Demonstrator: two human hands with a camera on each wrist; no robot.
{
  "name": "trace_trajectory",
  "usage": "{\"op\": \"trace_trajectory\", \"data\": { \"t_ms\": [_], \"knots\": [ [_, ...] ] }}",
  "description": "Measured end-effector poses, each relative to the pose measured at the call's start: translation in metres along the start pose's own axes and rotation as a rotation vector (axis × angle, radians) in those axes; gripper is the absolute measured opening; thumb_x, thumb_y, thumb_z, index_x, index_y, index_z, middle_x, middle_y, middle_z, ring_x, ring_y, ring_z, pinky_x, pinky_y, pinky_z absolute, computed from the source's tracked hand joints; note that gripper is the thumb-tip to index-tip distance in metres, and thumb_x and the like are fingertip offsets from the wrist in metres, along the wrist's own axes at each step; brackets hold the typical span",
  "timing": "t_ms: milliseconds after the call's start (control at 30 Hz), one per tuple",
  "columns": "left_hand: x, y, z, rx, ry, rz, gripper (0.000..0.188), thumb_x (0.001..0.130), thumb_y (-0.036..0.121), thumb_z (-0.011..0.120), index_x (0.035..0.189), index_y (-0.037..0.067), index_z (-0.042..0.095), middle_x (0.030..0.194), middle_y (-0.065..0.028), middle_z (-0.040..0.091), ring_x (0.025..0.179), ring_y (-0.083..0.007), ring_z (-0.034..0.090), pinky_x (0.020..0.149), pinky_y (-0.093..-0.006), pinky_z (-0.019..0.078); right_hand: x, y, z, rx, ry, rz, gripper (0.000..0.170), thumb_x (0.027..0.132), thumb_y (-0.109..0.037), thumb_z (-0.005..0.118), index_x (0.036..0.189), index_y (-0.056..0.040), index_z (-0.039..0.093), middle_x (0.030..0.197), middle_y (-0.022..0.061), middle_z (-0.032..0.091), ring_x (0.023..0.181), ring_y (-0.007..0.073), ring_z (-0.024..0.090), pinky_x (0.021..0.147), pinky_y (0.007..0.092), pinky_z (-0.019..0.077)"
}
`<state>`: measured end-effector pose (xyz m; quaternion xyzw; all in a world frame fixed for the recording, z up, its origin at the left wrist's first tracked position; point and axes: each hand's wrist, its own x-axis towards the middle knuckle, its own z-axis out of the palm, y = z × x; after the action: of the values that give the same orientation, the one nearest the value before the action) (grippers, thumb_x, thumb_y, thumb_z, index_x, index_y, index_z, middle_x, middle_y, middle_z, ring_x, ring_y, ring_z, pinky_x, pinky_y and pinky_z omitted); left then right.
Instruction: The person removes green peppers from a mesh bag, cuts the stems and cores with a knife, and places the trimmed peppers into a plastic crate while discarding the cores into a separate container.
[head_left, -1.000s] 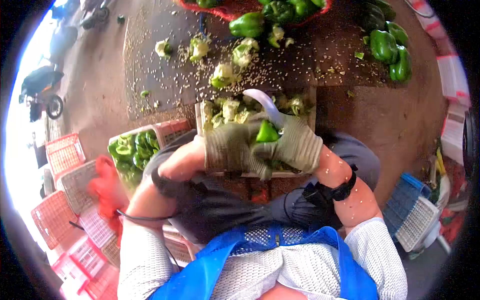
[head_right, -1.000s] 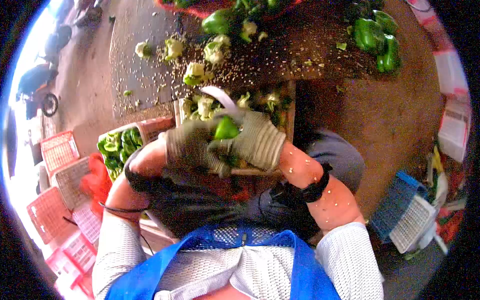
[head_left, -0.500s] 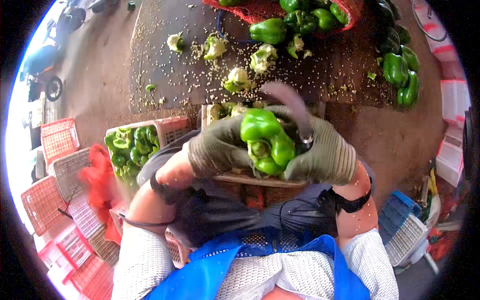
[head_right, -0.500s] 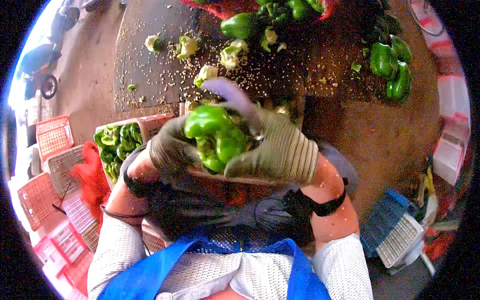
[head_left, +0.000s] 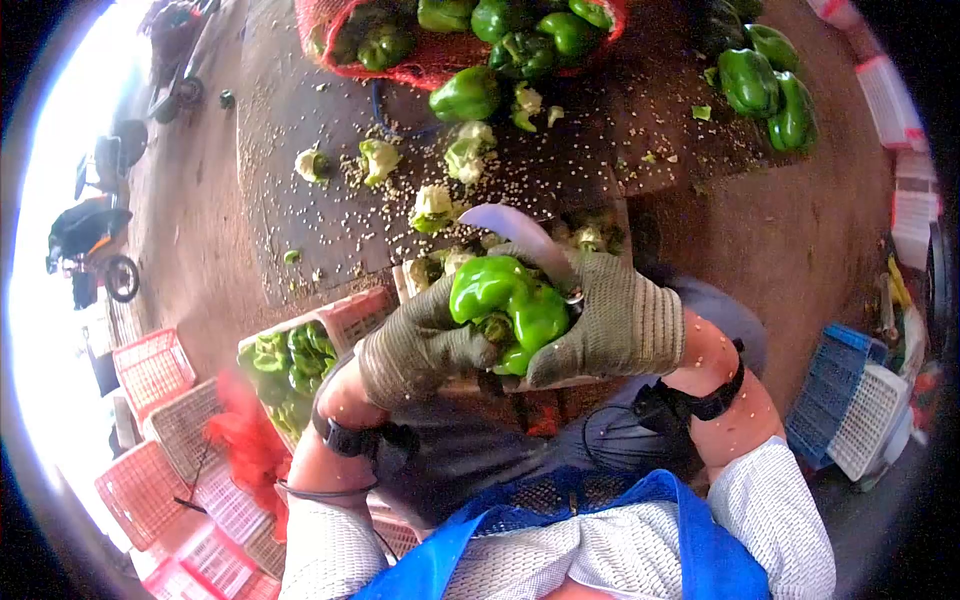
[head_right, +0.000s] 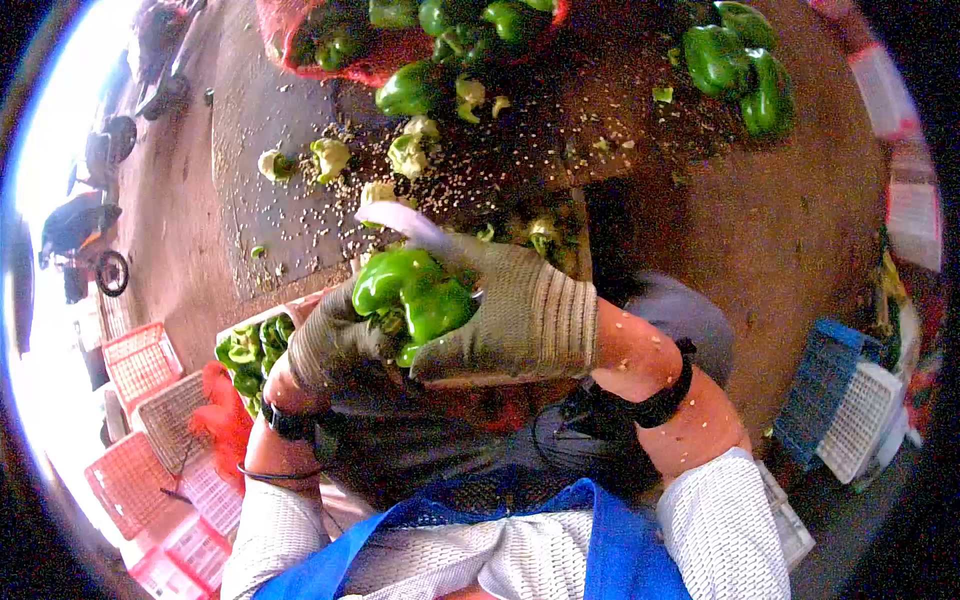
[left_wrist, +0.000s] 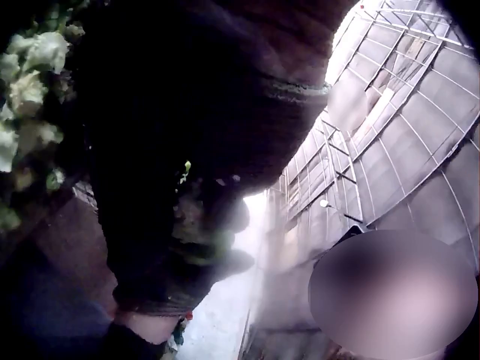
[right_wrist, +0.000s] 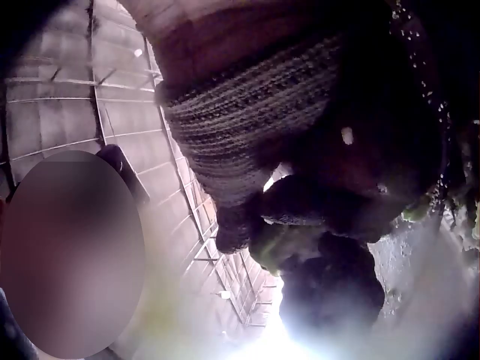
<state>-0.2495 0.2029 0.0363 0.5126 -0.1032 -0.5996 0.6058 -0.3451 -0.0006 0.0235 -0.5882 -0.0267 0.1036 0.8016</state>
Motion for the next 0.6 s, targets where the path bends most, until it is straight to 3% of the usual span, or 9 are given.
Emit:
{"op": "trace_trajectory", "data": {
  "t_ms": [100, 167, 233, 267, 367, 433, 500, 567, 600],
  "knots": [
    [0.003, -0.006, -0.003, -0.045, -0.038, -0.085, 0.062, 0.081, 0.019, 0.078, 0.136, 0.007, 0.052, 0.126, -0.0031, 0.061, 0.115, -0.0146, 0.056, 0.097, -0.0330, 0.0470, 0.003, 0.007, -0.004, -0.040, -0.104, -0.027, 0.119, 0.062, -0.035, 0.092, 0.153, -0.0052, 0.021, 0.126, 0.0095, 0.059, 0.115, 0.0153, 0.053, 0.100, 0.0324, 0.0432],
    [-0.001, 0.000, -0.001, -0.085, -0.018, -0.155, 0.060, 0.081, 0.019, 0.078, 0.134, 0.006, 0.053, 0.125, -0.0035, 0.061, 0.113, -0.0146, 0.057, 0.097, -0.0332, 0.0469, -0.001, 0.004, -0.001, -0.160, -0.108, -0.043, 0.115, 0.064, -0.032, 0.091, 0.153, -0.0065, 0.022, 0.122, 0.0073, 0.063, 0.111, 0.0142, 0.056, 0.099, 0.0322, 0.0440],
    [0.000, 0.003, 0.007, -0.149, -0.065, -0.081, 0.056, 0.083, 0.019, 0.077, 0.133, 0.005, 0.054, 0.122, -0.0038, 0.062, 0.112, -0.0148, 0.058, 0.097, -0.0329, 0.0466, -0.002, 0.004, 0.002, -0.144, -0.136, -0.001, 0.112, 0.065, -0.030, 0.090, 0.153, -0.0071, 0.023, 0.120, 0.0065, 0.064, 0.109, 0.0140, 0.057, 0.099, 0.0324, 0.0443],
    [0.002, -0.005, 0.003, -0.099, -0.046, -0.087, 0.056, 0.084, 0.019, 0.076, 0.133, 0.005, 0.054, 0.122, -0.0038, 0.063, 0.112, -0.0148, 0.058, 0.097, -0.0326, 0.0466, -0.003, 0.011, 0.007, 0.072, -0.104, 0.039, 0.106, 0.068, -0.025, 0.087, 0.152, -0.0075, 0.026, 0.120, 0.0060, 0.064, 0.107, 0.0128, 0.058, 0.096, 0.0318, 0.0464],
    [0.009, -0.014, 0.004, -0.028, -0.014, -0.086, 0.051, 0.088, 0.026, 0.073, 0.131, 0.005, 0.055, 0.118, -0.0020, 0.063, 0.109, -0.0140, 0.059, 0.093, -0.0303, 0.0481, -0.005, 0.038, 0.013, -0.198, -0.018, 0.103, 0.099, 0.069, -0.021, 0.085, 0.149, -0.0075, 0.030, 0.117, 0.0050, 0.065, 0.104, 0.0112, 0.059, 0.093, 0.0308, 0.0490],
    [0.014, -0.023, -0.002, 0.022, 0.054, -0.164, 0.053, 0.087, 0.034, 0.074, 0.128, 0.006, 0.056, 0.113, -0.0002, 0.064, 0.103, -0.0143, 0.062, 0.087, -0.0283, 0.0509, 0.002, 0.060, 0.019, -0.184, -0.013, 0.035, 0.070, 0.071, -0.020, 0.082, 0.132, -0.0075, 0.049, 0.107, 0.0050, 0.066, 0.098, 0.0116, 0.062, 0.087, 0.0311, 0.0525],
    [0.012, -0.026, -0.007, 0.095, 0.059, -0.172, 0.048, 0.091, 0.029, 0.070, 0.129, 0.004, 0.055, 0.114, -0.0018, 0.064, 0.101, -0.0139, 0.062, 0.086, -0.0270, 0.0512, 0.011, 0.081, 0.029, -0.299, 0.097, -0.188, 0.026, 0.083, -0.031, 0.070, 0.096, -0.0086, 0.064, 0.082, 0.0047, 0.065, 0.072, 0.0168, 0.059, 0.068, 0.0341, 0.0497],
    [0.013, -0.027, -0.012, 0.271, 0.077, -0.183, 0.046, 0.092, 0.026, 0.068, 0.130, 0.002, 0.054, 0.115, -0.0026, 0.064, 0.103, -0.0145, 0.062, 0.088, -0.0269, 0.0512, 0.011, 0.090, 0.035, -0.234, 0.121, -0.171, 0.020, 0.085, -0.028, 0.067, 0.094, -0.0093, 0.065, 0.080, 0.0039, 0.065, 0.072, 0.0181, 0.060, 0.069, 0.0340, 0.0502],
    [0.012, -0.026, -0.011, 0.061, 0.070, -0.237, 0.042, 0.095, 0.020, 0.064, 0.131, 0.001, 0.054, 0.117, -0.0034, 0.063, 0.107, -0.0155, 0.060, 0.093, -0.0285, 0.0501, 0.010, 0.095, 0.039, -0.203, 0.128, -0.157, 0.018, 0.087, -0.026, 0.066, 0.093, -0.0097, 0.066, 0.079, 0.0034, 0.065, 0.071, 0.0188, 0.060, 0.069, 0.0339, 0.0505]
  ]
}}
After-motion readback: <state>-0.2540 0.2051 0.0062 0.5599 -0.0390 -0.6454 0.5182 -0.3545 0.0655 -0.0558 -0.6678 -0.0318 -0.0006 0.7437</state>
